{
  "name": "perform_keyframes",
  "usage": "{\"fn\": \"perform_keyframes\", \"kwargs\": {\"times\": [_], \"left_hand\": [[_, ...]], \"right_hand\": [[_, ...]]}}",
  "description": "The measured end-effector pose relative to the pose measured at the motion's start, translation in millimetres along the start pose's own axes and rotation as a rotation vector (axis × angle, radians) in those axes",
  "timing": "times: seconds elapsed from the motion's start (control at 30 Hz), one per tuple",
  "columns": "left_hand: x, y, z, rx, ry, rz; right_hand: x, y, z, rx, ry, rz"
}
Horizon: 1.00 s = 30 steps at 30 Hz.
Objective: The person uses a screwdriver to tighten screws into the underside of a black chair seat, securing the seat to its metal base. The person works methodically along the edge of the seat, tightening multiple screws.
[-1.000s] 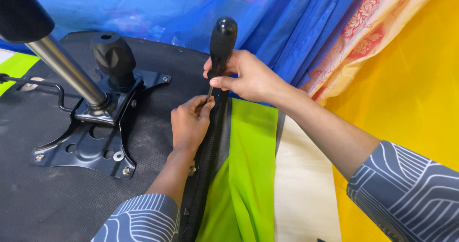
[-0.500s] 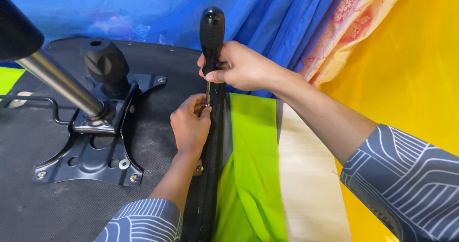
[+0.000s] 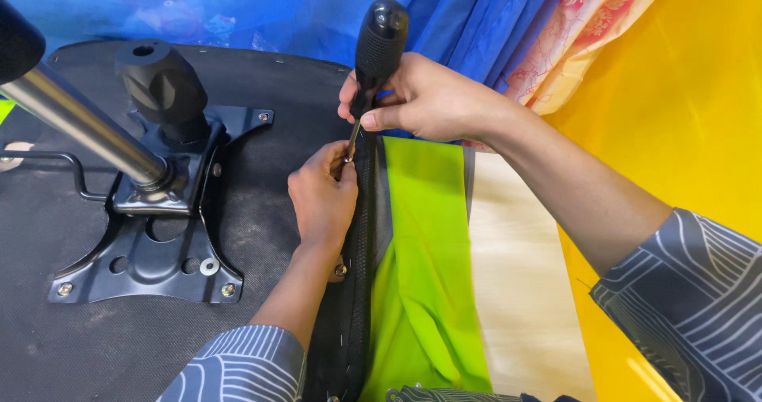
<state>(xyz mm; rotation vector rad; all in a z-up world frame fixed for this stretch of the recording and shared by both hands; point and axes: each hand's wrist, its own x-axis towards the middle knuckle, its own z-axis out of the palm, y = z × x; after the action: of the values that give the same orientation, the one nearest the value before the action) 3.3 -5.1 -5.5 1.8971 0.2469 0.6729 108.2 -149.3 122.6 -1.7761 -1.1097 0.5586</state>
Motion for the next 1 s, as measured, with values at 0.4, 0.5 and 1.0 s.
{"fn": "perform_keyframes", "kwargs": {"times": [0.4,0.5,1.0], "left_hand": [[-0.1,-1.8,-1.2,0.009,0.008,0.055],[0.8,-0.5,-0.8,-0.026,0.009,0.053],[-2.5,-6.0,-1.0,-0.019,0.013,0.077]], "right_hand": [[7.3,-8.2,2.5,0.104,0.048,0.166],[3.6,-8.8,-2.0,0.064,0.006,0.123],[-6.9,46.9,23.0,-0.053,-0.069,0.182]]}}
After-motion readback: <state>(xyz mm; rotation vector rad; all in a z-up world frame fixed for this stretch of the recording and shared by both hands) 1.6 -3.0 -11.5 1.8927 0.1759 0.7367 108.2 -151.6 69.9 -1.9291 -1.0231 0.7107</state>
